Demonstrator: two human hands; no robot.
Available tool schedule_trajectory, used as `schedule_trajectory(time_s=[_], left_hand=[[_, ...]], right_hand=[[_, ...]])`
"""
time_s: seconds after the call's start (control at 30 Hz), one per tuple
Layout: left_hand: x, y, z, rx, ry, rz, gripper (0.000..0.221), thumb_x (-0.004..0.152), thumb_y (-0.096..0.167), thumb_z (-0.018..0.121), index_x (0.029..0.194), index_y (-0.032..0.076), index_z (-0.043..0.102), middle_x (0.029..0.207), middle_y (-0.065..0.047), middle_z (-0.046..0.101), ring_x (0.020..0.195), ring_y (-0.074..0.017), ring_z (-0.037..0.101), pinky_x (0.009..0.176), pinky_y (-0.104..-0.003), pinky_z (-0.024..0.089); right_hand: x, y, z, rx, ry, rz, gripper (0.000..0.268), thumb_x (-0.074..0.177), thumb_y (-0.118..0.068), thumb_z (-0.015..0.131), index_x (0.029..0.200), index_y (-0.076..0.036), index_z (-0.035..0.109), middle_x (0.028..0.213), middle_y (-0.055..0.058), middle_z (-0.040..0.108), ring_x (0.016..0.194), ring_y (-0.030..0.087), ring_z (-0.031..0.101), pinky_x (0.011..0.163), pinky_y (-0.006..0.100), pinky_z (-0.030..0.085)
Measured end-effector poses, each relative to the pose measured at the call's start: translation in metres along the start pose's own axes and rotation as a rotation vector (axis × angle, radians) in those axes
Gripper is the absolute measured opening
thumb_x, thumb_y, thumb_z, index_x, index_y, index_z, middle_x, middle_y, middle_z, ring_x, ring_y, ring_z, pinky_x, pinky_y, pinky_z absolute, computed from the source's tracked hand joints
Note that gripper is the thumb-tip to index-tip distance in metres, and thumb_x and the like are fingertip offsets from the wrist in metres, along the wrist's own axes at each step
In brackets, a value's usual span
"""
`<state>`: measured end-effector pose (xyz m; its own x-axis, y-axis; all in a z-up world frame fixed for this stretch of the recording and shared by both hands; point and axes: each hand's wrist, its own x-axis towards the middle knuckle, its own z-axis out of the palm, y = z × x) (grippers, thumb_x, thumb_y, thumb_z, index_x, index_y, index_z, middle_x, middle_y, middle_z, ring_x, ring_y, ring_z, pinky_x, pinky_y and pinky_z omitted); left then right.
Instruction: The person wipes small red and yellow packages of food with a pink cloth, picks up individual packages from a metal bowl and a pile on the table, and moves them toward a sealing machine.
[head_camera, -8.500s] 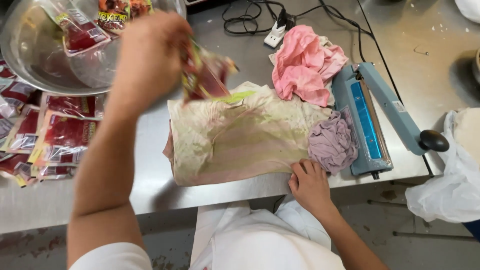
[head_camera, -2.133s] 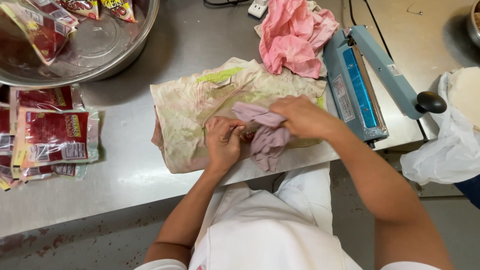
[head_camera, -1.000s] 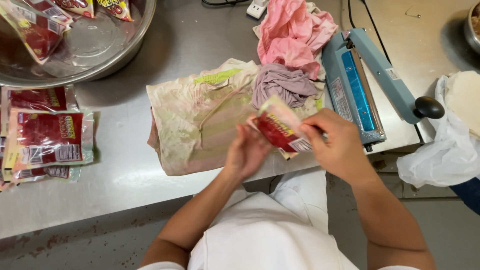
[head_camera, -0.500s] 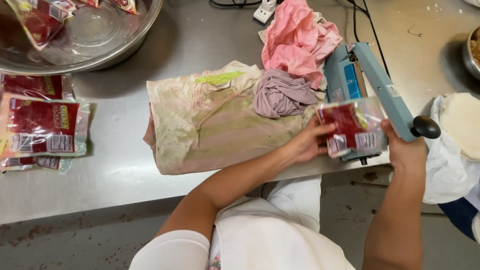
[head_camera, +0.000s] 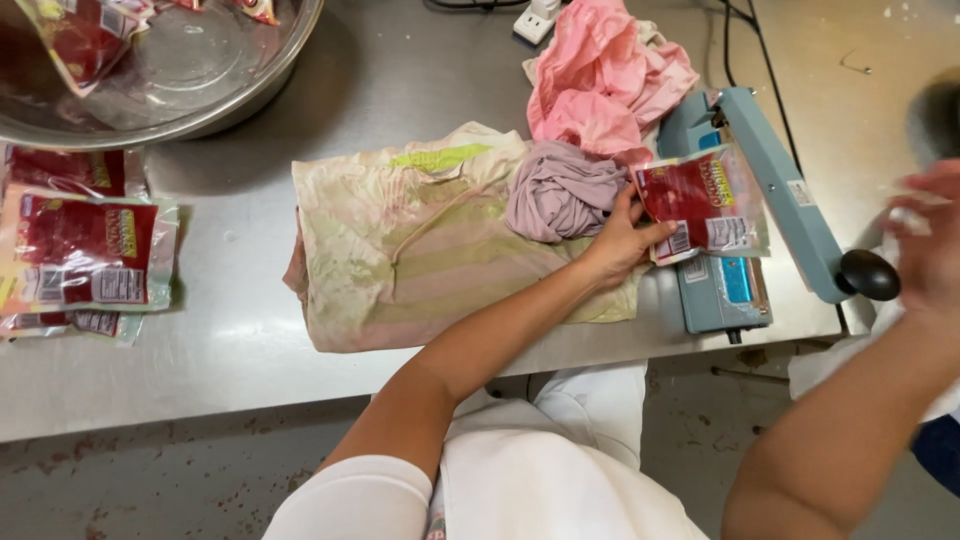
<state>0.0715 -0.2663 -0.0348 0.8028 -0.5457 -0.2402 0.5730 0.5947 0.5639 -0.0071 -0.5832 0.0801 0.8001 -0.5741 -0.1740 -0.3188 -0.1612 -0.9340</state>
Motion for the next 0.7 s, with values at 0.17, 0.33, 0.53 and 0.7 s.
schedule_trajectory(time_s=[0.17, 0.33, 0.53, 0.7], left_hand=[[-0.004, 0.001, 0.000, -0.004, -0.044, 0.042, 0.097, 0.080, 0.002, 0.072, 0.160, 0.014, 0.018, 0.148, -0.019, 0.048, 0.116, -0.0316, 0.062, 0.088, -0.051, 0.059], [-0.005, -0.001, -0.004, -0.001, -0.023, 0.030, 0.101, 0.077, 0.002, 0.073, 0.161, 0.014, 0.018, 0.148, -0.019, 0.049, 0.124, -0.0301, 0.057, 0.095, -0.050, 0.056], [0.001, -0.001, -0.008, 0.014, -0.027, -0.004, 0.103, 0.076, 0.004, 0.074, 0.162, 0.015, 0.018, 0.145, -0.020, 0.050, 0.123, -0.0319, 0.057, 0.095, -0.052, 0.056], [-0.005, 0.005, -0.002, 0.073, 0.015, -0.054, 0.099, 0.077, 0.014, 0.075, 0.160, 0.014, 0.021, 0.142, -0.021, 0.052, 0.125, -0.0326, 0.057, 0.095, -0.049, 0.058]], right_hand=[[-0.143, -0.097, 0.083, -0.628, 0.015, -0.627, 0.035, 0.115, 0.004, 0.064, 0.146, 0.000, 0.048, 0.131, 0.019, 0.053, 0.106, 0.029, 0.050, 0.088, 0.040, 0.042], [-0.160, -0.078, 0.098, -0.853, 0.026, -0.587, 0.047, 0.099, -0.004, 0.054, 0.143, 0.011, 0.050, 0.131, 0.029, 0.051, 0.119, 0.044, 0.041, 0.092, 0.055, 0.041], [-0.152, -0.042, 0.102, -0.713, 0.054, -0.367, 0.043, 0.087, -0.005, 0.045, 0.128, 0.004, 0.052, 0.127, 0.024, 0.051, 0.123, 0.035, 0.050, 0.080, 0.051, 0.043], [-0.153, -0.028, 0.101, -0.660, 0.099, -0.427, 0.032, 0.087, -0.002, 0.044, 0.117, 0.004, 0.050, 0.123, 0.019, 0.050, 0.118, 0.032, 0.052, 0.073, 0.044, 0.042]])
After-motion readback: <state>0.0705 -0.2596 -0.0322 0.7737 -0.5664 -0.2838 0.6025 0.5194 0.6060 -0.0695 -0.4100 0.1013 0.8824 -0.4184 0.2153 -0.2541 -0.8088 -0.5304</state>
